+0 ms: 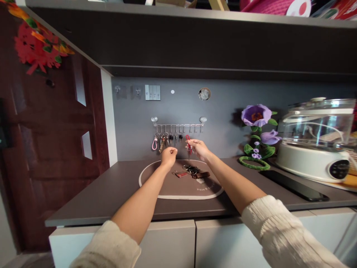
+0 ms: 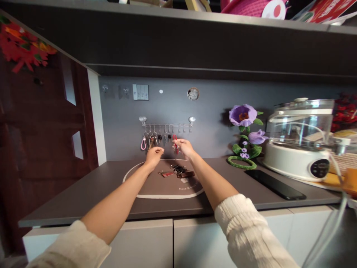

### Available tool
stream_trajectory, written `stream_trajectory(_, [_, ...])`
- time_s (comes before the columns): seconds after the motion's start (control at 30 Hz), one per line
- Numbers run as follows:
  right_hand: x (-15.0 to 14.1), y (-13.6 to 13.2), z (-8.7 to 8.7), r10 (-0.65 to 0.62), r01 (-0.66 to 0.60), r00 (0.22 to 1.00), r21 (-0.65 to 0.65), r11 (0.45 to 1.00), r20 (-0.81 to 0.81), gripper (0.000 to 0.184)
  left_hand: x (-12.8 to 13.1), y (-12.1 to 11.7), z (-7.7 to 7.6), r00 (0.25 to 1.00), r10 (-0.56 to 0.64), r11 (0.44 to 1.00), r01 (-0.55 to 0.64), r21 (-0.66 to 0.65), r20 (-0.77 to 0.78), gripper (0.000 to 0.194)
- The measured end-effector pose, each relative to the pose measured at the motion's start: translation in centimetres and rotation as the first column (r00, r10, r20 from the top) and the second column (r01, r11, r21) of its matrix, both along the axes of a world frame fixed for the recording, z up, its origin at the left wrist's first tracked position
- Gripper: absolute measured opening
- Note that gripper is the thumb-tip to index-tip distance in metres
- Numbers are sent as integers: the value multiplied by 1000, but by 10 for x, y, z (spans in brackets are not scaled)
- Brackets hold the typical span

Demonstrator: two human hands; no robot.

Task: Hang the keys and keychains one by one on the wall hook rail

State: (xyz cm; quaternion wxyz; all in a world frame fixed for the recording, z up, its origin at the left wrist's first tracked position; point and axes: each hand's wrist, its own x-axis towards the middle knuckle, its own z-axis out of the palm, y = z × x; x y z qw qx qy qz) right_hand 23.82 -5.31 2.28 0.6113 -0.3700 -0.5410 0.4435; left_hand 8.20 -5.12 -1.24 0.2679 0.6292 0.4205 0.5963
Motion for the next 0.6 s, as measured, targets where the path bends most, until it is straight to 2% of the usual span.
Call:
stream_trajectory(0.17, [2, 17, 20, -41, 41, 999, -15, 999, -16, 3, -1, 2, -5, 965, 81, 995, -63, 77, -251, 16])
stream_trajectory(0.3, [-4, 25, 32, -69, 68, 997, -37, 997, -25, 8, -3, 1, -8, 901, 154, 985, -109, 132, -405, 18])
stream_trajectory(0.43, [-11, 31, 37, -78, 77, 997, -56, 995, -13, 8, -5, 1, -9, 877, 183, 981, -135, 138, -444, 19])
stream_trajectory(0.6, [-16, 41, 38, -111, 111, 994, -72, 991, -6, 11, -6, 2, -9, 884, 176, 984, -140, 113, -432, 18])
